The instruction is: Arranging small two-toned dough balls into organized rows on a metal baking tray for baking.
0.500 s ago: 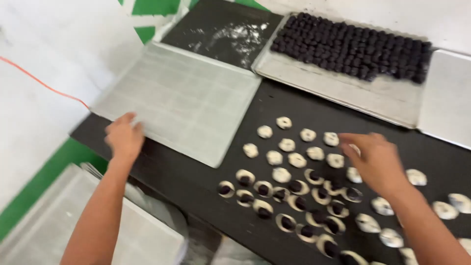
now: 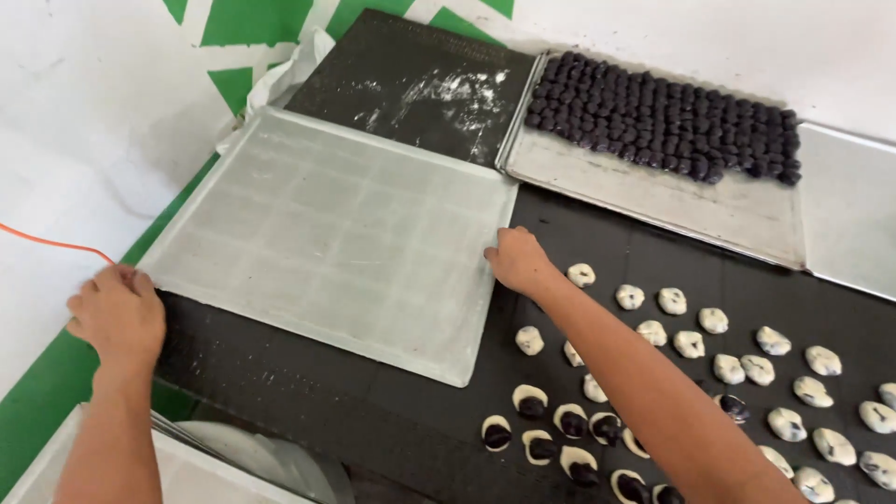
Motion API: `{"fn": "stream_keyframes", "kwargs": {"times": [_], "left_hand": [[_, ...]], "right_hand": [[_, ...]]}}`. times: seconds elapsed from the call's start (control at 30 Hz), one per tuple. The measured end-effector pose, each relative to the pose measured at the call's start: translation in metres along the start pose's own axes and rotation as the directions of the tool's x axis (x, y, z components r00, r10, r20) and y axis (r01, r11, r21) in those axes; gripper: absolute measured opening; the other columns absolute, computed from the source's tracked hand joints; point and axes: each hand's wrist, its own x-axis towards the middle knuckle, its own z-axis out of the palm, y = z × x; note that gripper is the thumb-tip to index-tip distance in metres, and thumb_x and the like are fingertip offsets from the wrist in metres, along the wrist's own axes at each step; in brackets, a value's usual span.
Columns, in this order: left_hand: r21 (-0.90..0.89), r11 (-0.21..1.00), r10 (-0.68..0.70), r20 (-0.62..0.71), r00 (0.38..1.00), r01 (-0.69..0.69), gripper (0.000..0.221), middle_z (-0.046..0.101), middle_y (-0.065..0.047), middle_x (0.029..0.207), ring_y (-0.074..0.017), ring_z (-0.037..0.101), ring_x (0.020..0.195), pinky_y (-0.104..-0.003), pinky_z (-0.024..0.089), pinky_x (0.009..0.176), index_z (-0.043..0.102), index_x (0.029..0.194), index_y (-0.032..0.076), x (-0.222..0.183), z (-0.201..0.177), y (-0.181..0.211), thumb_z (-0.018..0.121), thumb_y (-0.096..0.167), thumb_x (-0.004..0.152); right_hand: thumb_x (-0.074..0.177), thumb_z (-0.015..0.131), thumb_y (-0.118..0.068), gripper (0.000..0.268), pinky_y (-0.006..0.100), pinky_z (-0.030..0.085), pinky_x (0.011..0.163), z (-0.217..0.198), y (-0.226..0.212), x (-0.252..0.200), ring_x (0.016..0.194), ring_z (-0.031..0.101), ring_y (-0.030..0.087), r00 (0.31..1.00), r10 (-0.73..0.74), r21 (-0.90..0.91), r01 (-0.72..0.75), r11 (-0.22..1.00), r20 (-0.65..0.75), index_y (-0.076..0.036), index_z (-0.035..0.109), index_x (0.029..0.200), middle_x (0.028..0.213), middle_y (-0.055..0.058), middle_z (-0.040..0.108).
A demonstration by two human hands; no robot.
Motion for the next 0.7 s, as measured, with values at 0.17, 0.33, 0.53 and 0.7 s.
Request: {"fn": "stream_keyframes", "kwargs": {"times": [0.17, 0.33, 0.53, 0.7], "left_hand": [[-0.106, 0.992, -0.041, 0.199, 0.979, 0.063, 0.041, 0.055, -0.027, 0.123, -0.0508, 0.044, 0.11, -0.067, 0.032, 0.083, 0.058, 0.132, 0.008, 0.029, -0.019, 0.016, 0.05, 0.026, 0.097], [0.096, 0.97, -0.242, 0.422, 0.874, 0.223, 0.059, 0.058, -0.023, 0.13, -0.0442, 0.048, 0.122, -0.065, 0.033, 0.094, 0.06, 0.133, 0.016, 0.043, -0.049, 0.009, 0.06, 0.039, 0.079], [0.274, 0.945, -0.307, 0.541, 0.783, 0.18, 0.056, 0.071, -0.001, 0.12, -0.0371, 0.059, 0.119, -0.057, 0.038, 0.094, 0.071, 0.117, 0.018, -0.017, -0.111, 0.025, 0.061, 0.054, 0.074], [0.22, 0.965, 0.084, 0.26, 0.962, -0.143, 0.045, 0.065, -0.019, 0.109, -0.0436, 0.062, 0.105, -0.064, 0.046, 0.073, 0.073, 0.114, 0.016, -0.09, -0.116, 0.02, 0.068, 0.051, 0.088]], "right_hand": [[0.097, 0.053, -0.031, 0.031, 0.047, 0.048, 0.075, 0.019, -0.016, -0.003, 0.095, 0.053, 0.036, 0.994, -0.093, -0.042, 0.091, 0.995, -0.048, -0.001, 0.05, 0.105, 0.111, 0.022, 0.05], [0.084, 0.071, -0.034, 0.053, 0.051, 0.044, 0.091, 0.036, -0.031, -0.001, 0.113, 0.04, 0.041, 0.986, -0.137, -0.15, 0.122, 0.981, -0.094, -0.001, 0.046, 0.116, 0.117, 0.019, 0.041], [0.074, 0.072, -0.022, 0.071, 0.051, 0.033, 0.098, 0.038, 0.019, 0.098, 0.107, 0.051, 0.045, 0.84, -0.498, -0.411, 0.384, 0.827, -0.217, -0.007, 0.045, 0.138, 0.111, 0.027, 0.057], [0.088, 0.065, -0.018, 0.063, 0.047, 0.034, 0.089, -0.002, 0.004, 0.103, 0.098, 0.048, 0.044, 0.822, -0.566, -0.433, 0.488, 0.758, -0.065, -0.017, 0.04, 0.147, 0.133, 0.013, 0.051]]}}
